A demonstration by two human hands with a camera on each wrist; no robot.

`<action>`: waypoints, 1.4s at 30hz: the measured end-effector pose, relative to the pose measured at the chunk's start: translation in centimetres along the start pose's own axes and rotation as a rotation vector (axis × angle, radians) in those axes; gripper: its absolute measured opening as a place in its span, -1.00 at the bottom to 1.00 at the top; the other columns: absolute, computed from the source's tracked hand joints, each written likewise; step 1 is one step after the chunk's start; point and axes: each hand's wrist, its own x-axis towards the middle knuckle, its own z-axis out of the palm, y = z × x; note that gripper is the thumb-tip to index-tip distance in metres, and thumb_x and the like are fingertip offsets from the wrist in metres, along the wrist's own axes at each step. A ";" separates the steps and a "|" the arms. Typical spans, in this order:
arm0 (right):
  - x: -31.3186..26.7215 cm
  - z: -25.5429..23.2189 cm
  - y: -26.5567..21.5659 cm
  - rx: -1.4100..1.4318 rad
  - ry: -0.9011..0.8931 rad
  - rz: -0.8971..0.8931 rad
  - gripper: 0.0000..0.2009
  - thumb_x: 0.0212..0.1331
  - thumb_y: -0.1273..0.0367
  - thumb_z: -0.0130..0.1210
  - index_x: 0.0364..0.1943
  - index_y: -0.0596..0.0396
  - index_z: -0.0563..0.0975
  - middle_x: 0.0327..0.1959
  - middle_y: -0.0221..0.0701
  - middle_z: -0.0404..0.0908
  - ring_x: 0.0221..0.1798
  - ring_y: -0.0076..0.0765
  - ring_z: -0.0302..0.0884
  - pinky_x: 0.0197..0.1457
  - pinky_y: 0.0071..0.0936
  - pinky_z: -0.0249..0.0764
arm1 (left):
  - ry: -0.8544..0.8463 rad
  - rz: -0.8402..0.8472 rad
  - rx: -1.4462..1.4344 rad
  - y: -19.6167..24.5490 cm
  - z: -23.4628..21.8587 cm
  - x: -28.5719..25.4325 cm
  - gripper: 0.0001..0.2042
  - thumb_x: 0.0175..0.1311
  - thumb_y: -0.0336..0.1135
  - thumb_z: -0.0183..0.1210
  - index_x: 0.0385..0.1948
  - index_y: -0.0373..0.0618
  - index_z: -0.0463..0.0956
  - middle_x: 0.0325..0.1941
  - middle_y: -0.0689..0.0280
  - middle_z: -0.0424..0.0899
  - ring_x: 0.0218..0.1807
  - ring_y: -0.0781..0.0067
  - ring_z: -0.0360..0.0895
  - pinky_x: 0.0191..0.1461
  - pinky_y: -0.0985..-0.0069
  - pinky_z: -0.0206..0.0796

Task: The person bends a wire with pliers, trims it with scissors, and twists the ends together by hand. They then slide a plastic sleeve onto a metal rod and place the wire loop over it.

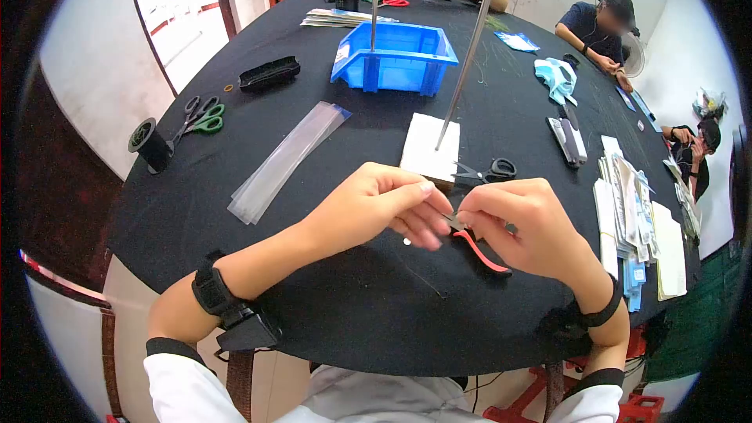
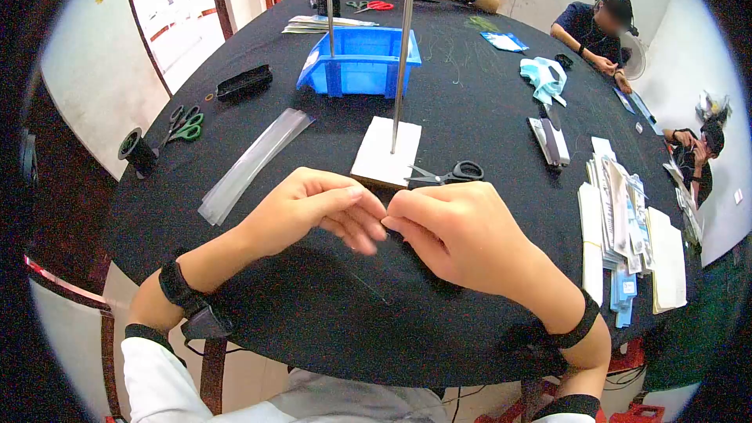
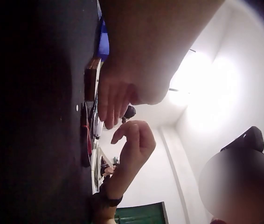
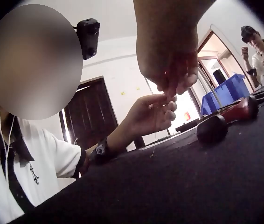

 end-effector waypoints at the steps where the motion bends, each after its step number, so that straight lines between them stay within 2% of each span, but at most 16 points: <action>1: 0.0 -0.1 0.0 0.002 0.013 -0.002 -0.96 -0.06 0.46 0.08 -0.54 0.09 0.45 -0.68 -0.32 0.44 -0.62 -0.17 0.45 -0.58 -0.34 0.34 | -0.051 -0.029 -0.003 0.1 -0.2 0.0 -0.67 0.35 -0.25 -0.17 -0.24 -0.36 0.49 -0.40 0.16 0.61 -0.48 0.49 0.57 -0.39 0.64 0.40; 6: 0.2 -0.6 -0.2 -0.030 0.004 -0.030 -0.97 -0.08 0.47 0.07 -0.53 0.08 0.46 -0.66 -0.35 0.45 -0.60 -0.18 0.46 -0.55 -0.36 0.36 | -0.157 -0.129 0.125 1.2 0.6 -0.4 -0.66 0.35 -0.23 -0.17 -0.25 -0.34 0.51 -0.60 0.26 0.58 -0.73 0.67 0.39 -0.65 0.74 0.20; 12: 0.1 -0.9 0.2 -0.091 0.039 -0.004 -0.98 -0.06 0.47 0.06 -0.52 0.09 0.47 -0.63 -0.32 0.48 -0.58 -0.17 0.48 -0.54 -0.38 0.38 | -0.202 -0.104 0.177 1.5 0.7 -0.4 -0.64 0.36 -0.22 -0.18 -0.26 -0.36 0.51 -0.76 0.32 0.48 -0.76 0.71 0.34 -0.67 0.75 0.16; 15: 0.0 -0.6 1.3 -0.062 0.114 0.036 -0.98 -0.03 0.47 0.06 -0.51 0.10 0.48 -0.61 -0.30 0.50 -0.58 -0.15 0.48 -0.54 -0.38 0.38 | -0.243 -0.130 0.196 2.0 0.4 -0.7 -0.64 0.36 -0.22 -0.18 -0.26 -0.38 0.50 -0.83 0.34 0.41 -0.74 0.66 0.38 -0.58 0.70 0.25; 18: 0.0 -1.2 1.7 -0.045 0.098 0.146 -0.96 0.01 0.45 0.06 -0.48 0.11 0.49 -0.57 -0.27 0.53 -0.56 -0.15 0.50 -0.52 -0.37 0.39 | -0.222 0.027 0.146 0.6 -0.4 0.1 -0.64 0.35 -0.23 -0.18 -0.26 -0.40 0.49 -0.85 0.35 0.39 -0.71 0.55 0.46 -0.44 0.59 0.35; 21: 0.0 -1.0 2.0 -0.096 0.074 0.111 -0.94 0.02 0.43 0.05 -0.47 0.11 0.49 -0.56 -0.28 0.54 -0.54 -0.16 0.51 -0.50 -0.36 0.40 | -0.159 -0.045 -0.068 1.2 -0.2 -0.3 -0.63 0.35 -0.23 -0.17 -0.24 -0.42 0.48 -0.86 0.34 0.38 -0.66 0.45 0.52 -0.34 0.50 0.40; 25: -0.1 0.1 2.4 -0.052 0.035 0.057 -0.95 0.01 0.43 0.04 -0.48 0.09 0.49 -0.57 -0.31 0.53 -0.52 -0.15 0.52 -0.48 -0.35 0.41 | -0.007 -0.034 -0.273 1.3 -0.2 -0.2 -0.62 0.35 -0.20 -0.18 -0.19 -0.41 0.46 -0.50 0.13 0.61 -0.59 0.45 0.56 -0.35 0.58 0.43; 26: -0.1 0.2 2.1 -0.046 0.006 0.027 -0.96 0.00 0.43 0.05 -0.49 0.09 0.49 -0.57 -0.31 0.53 -0.52 -0.16 0.52 -0.48 -0.35 0.41 | 0.009 0.019 -0.306 0.9 -0.5 0.0 -0.62 0.35 -0.19 -0.17 -0.12 -0.37 0.44 -0.20 0.06 0.60 -0.52 0.45 0.58 -0.36 0.62 0.43; 29: 0.0 0.7 1.4 -0.069 -0.051 -0.045 -0.96 -0.04 0.43 0.07 -0.49 0.07 0.47 -0.58 -0.35 0.50 -0.53 -0.19 0.51 -0.50 -0.33 0.39 | 0.204 -0.006 -0.438 1.8 0.9 0.1 -0.62 0.35 -0.18 -0.17 -0.05 -0.32 0.41 -0.07 0.09 0.55 -0.50 0.46 0.57 -0.36 0.62 0.43; 30: 0.0 0.9 1.2 -0.096 -0.060 -0.062 -0.96 -0.05 0.43 0.07 -0.49 0.06 0.46 -0.59 -0.36 0.49 -0.54 -0.20 0.50 -0.51 -0.34 0.39 | 0.208 -0.004 -0.418 1.6 1.0 0.1 -0.63 0.35 -0.17 -0.16 -0.03 -0.28 0.41 0.01 0.11 0.51 -0.54 0.52 0.54 -0.41 0.66 0.41; 33: -0.2 1.2 0.7 -0.137 -0.041 -0.118 -0.93 -0.07 0.43 0.08 -0.48 0.04 0.43 -0.64 -0.41 0.42 -0.57 -0.25 0.48 -0.53 -0.34 0.37 | 0.082 0.076 0.041 0.6 0.3 0.0 -0.65 0.35 -0.20 -0.16 -0.04 -0.28 0.42 -0.06 0.17 0.55 -0.59 0.59 0.50 -0.51 0.73 0.34; 35: -0.2 0.9 0.0 -0.192 -0.032 -0.105 -0.93 -0.07 0.43 0.07 -0.48 0.03 0.42 -0.64 -0.42 0.41 -0.58 -0.26 0.47 -0.53 -0.36 0.38 | 0.124 0.092 0.320 0.1 0.4 -0.1 -0.71 0.35 -0.26 -0.14 -0.16 -0.25 0.51 -0.34 0.30 0.63 -0.72 0.75 0.34 -0.68 0.78 0.13; 37: -0.2 0.5 0.1 -0.236 -0.055 -0.107 -0.93 -0.08 0.43 0.06 -0.48 0.03 0.42 -0.64 -0.43 0.40 -0.56 -0.28 0.47 -0.53 -0.37 0.37 | 0.033 -0.014 0.311 0.5 0.8 -0.3 -0.73 0.34 -0.26 -0.10 -0.21 -0.23 0.53 -0.44 0.35 0.60 -0.75 0.78 0.25 -0.71 0.77 0.07; 38: -0.1 0.3 0.2 -0.257 -0.067 -0.108 -0.93 -0.08 0.42 0.06 -0.48 0.02 0.42 -0.65 -0.44 0.40 -0.56 -0.30 0.47 -0.53 -0.38 0.37 | 0.005 0.023 0.348 0.0 0.7 -0.2 -0.74 0.32 -0.26 -0.08 -0.26 -0.24 0.54 -0.50 0.40 0.56 -0.71 0.80 0.22 -0.68 0.77 0.05; 42: -0.1 0.3 0.9 -0.270 -0.073 -0.170 -0.91 -0.13 0.40 0.06 -0.48 -0.01 0.42 -0.64 -0.48 0.39 -0.53 -0.36 0.47 -0.54 -0.43 0.37 | -0.073 0.001 0.345 0.1 0.5 -0.2 -0.75 0.30 -0.27 -0.04 -0.30 -0.25 0.56 -0.52 0.43 0.54 -0.61 0.82 0.23 -0.57 0.77 0.07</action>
